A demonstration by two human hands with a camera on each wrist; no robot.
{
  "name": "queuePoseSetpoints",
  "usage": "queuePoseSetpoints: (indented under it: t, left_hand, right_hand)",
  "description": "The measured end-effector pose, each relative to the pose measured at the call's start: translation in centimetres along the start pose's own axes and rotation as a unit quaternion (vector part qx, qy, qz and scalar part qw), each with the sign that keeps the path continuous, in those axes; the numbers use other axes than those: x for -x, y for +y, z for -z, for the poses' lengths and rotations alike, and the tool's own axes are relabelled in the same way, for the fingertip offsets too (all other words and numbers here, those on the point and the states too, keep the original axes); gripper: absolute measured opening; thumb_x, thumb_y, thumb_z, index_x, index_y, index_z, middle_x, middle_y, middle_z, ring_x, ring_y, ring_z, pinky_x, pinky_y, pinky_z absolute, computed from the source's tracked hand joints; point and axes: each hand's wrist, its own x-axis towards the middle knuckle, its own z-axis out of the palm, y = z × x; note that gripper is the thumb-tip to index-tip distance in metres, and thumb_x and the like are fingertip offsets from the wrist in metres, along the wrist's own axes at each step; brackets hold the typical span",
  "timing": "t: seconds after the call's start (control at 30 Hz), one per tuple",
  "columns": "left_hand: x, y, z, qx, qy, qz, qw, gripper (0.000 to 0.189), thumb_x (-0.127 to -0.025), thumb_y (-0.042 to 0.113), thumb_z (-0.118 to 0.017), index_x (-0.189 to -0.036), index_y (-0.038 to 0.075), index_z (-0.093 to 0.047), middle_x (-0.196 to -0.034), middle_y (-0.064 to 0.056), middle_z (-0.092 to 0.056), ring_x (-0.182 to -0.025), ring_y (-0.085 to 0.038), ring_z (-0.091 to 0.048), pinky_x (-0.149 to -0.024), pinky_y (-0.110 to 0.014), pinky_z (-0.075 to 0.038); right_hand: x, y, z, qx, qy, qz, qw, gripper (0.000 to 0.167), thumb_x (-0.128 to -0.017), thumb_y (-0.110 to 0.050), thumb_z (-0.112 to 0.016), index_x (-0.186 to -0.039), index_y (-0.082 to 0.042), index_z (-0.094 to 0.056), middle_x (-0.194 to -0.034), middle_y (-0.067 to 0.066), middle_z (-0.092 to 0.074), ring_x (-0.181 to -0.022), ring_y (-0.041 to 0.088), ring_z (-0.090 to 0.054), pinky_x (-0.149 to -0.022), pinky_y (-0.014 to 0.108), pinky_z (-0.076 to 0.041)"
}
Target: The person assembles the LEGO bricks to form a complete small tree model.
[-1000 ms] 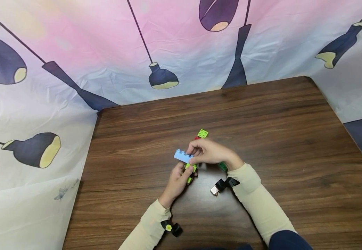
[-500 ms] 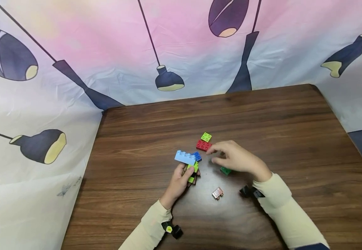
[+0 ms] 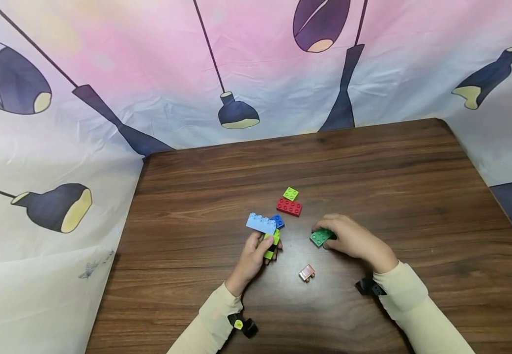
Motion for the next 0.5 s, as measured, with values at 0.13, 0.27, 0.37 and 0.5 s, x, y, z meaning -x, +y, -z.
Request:
queuePoseSetpoints:
  t: [0.13,0.27,0.37,0.5]
  left_hand:
    - [0.0,-0.2,0.1,-0.008,-0.006,-0.012,0.9999,0.033,-0.110,0.016,-0.050,-0.134,-0.006,-0.049,-0.099,-0.035,-0.064,-0.074,-0.013,-0.058,-0.059,-0.021,-0.046]
    - [-0.1,-0.3,0.1,-0.018,-0.010,-0.029,0.9994,0.036,-0.109,0.012,-0.051,-0.139,-0.008,-0.049,-0.098,-0.027,-0.063,-0.083,-0.016,-0.060,-0.069,-0.023,-0.050]
    - [-0.2,-0.4,0.2,-0.024,-0.012,-0.036,0.9990,0.037,-0.108,0.010,-0.052,-0.140,-0.009,-0.049,-0.098,-0.024,-0.062,-0.087,-0.016,-0.061,-0.075,-0.024,-0.050]
    - [-0.3,-0.4,0.2,-0.044,-0.010,-0.036,0.9983,0.033,-0.107,0.011,-0.055,-0.135,-0.007,-0.053,-0.095,-0.027,-0.063,-0.085,-0.014,-0.060,-0.075,-0.023,-0.050]
  right_hand:
    - [-0.5,0.2,-0.4,-0.027,0.025,-0.011,0.9993,0.028,-0.095,-0.019,-0.082,-0.121,-0.010,-0.074,-0.110,-0.003,-0.071,-0.091,0.010,-0.062,-0.077,0.034,-0.054]
    - [-1.2,0.1,-0.7,-0.076,0.045,-0.020,0.9959,0.029,-0.099,-0.025,-0.078,-0.124,-0.011,-0.073,-0.110,-0.003,-0.073,-0.088,0.007,-0.061,-0.075,0.031,-0.054]
    - [-1.7,0.1,-1.1,-0.111,0.049,-0.024,0.9923,0.030,-0.101,-0.025,-0.075,-0.128,-0.010,-0.072,-0.113,-0.003,-0.073,-0.088,0.008,-0.062,-0.073,0.030,-0.054]
    - [-2.3,-0.1,-1.6,-0.158,0.048,-0.039,0.9855,0.032,-0.104,-0.025,-0.070,-0.132,-0.009,-0.070,-0.106,-0.001,-0.072,-0.079,0.011,-0.063,-0.069,0.030,-0.054]
